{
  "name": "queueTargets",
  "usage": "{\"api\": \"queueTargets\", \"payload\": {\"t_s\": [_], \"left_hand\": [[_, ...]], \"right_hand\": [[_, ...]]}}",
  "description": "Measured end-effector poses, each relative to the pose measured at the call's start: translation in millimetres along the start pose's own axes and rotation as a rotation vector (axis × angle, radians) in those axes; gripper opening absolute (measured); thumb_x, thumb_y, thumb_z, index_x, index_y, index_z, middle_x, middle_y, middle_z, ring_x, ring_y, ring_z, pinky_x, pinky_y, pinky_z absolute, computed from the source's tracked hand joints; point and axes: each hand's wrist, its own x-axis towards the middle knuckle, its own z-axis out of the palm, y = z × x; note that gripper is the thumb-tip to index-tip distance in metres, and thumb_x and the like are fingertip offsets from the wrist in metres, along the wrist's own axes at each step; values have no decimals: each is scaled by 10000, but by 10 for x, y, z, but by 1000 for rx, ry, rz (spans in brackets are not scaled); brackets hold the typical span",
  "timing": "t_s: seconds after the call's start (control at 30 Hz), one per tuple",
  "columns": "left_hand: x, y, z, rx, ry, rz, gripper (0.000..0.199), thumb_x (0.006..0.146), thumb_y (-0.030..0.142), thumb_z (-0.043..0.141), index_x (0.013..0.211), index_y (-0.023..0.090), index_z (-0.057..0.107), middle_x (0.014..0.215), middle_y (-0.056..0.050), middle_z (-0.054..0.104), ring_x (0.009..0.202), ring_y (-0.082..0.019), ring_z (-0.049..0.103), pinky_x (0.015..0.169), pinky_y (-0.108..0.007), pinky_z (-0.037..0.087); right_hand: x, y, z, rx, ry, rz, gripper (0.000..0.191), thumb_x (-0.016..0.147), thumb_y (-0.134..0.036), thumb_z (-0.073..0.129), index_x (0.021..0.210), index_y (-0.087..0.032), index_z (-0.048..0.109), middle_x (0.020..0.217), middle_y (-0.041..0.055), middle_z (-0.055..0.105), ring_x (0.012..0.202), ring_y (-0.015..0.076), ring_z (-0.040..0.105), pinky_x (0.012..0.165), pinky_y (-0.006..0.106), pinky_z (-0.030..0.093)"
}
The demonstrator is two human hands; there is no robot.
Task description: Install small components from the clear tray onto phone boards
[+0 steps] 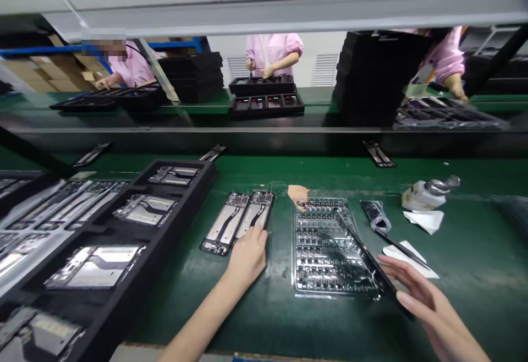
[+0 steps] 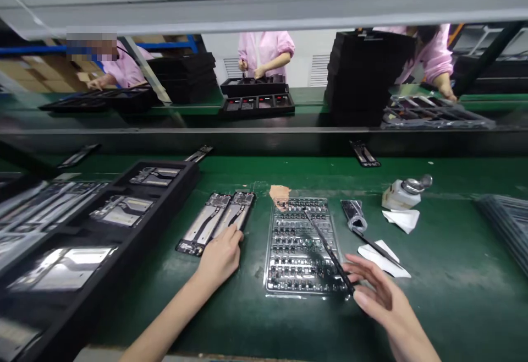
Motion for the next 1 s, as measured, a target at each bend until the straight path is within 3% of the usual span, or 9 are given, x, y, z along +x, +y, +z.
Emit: {"api": "queueTargets", "payload": {"t_s": [0.13,0.2,0.23,0.3,0.4,0.57,0.67,0.8,1.0], "left_hand": [[-42,116,-192,-105,45,-99,170,825,147,430,946,141,549,1027,-149,545,956,-278,560,737,-384,504],[-56,289,-316,-496,92,-120,270,847,267,479,1099,169,497,1162,-141,511,1044,-270,533,797,-386,498],[-51,384,-372,-782,35,-104,322,862,300,474,1167,196,454,1167,-118,519,998,-235,562,758,-349,515],[-13,546,-454,-1328,-159,-115,415,877,363,455,1253,217,355,1090,-95,568,832,-188,621,578,-276,532],[72,625,-484,-1714,-266,-250,430,825,399,546,1150,173,378,805,-39,623,540,-131,601,361,-185,433],[77,483,-394,-1768,-403,-344,391,775,399,624,991,171,391,505,49,571,301,-72,478,293,-129,344],[35,512,-295,-1707,-561,-291,418,771,415,622,1015,178,379,479,56,571,289,-86,483,285,-133,333],[44,656,-188,-1510,-604,-258,388,790,351,583,1077,202,370,465,86,526,315,-116,519,292,-145,323],[111,652,-253,-1157,-631,-159,432,788,337,558,1182,230,418,481,80,519,311,-120,476,345,-183,322]], "right_hand": [[-138,57,72,-69,60,-53,450,718,-420,634,1132,-247,600,1145,113,644,994,283,630,758,335,559],[-184,15,237,-157,81,-138,433,720,-406,634,1117,-238,593,1121,110,650,936,267,647,748,341,561],[-206,-17,346,-227,89,-199,427,718,-395,638,1112,-236,588,1114,107,648,932,266,645,764,357,556],[-247,-84,565,-403,107,-346,439,700,-377,662,1109,-239,584,1127,104,630,987,285,615,839,421,520],[-259,-139,738,-600,101,-512,489,708,-381,670,1166,-249,561,1159,102,604,1035,293,581,875,450,485],[-82,-95,549,-778,114,-507,175,870,-284,495,949,-228,640,857,57,694,720,194,648,649,310,511],[25,-64,513,-1069,80,-587,203,866,-222,474,771,-208,652,718,49,679,670,199,640,581,292,474],[78,-45,650,-1353,57,-625,213,834,-119,482,697,-181,633,653,63,650,630,206,621,487,275,409],[120,-95,657,-1367,39,-574,197,793,-100,502,628,-180,575,618,51,631,594,195,608,476,266,379]]}}
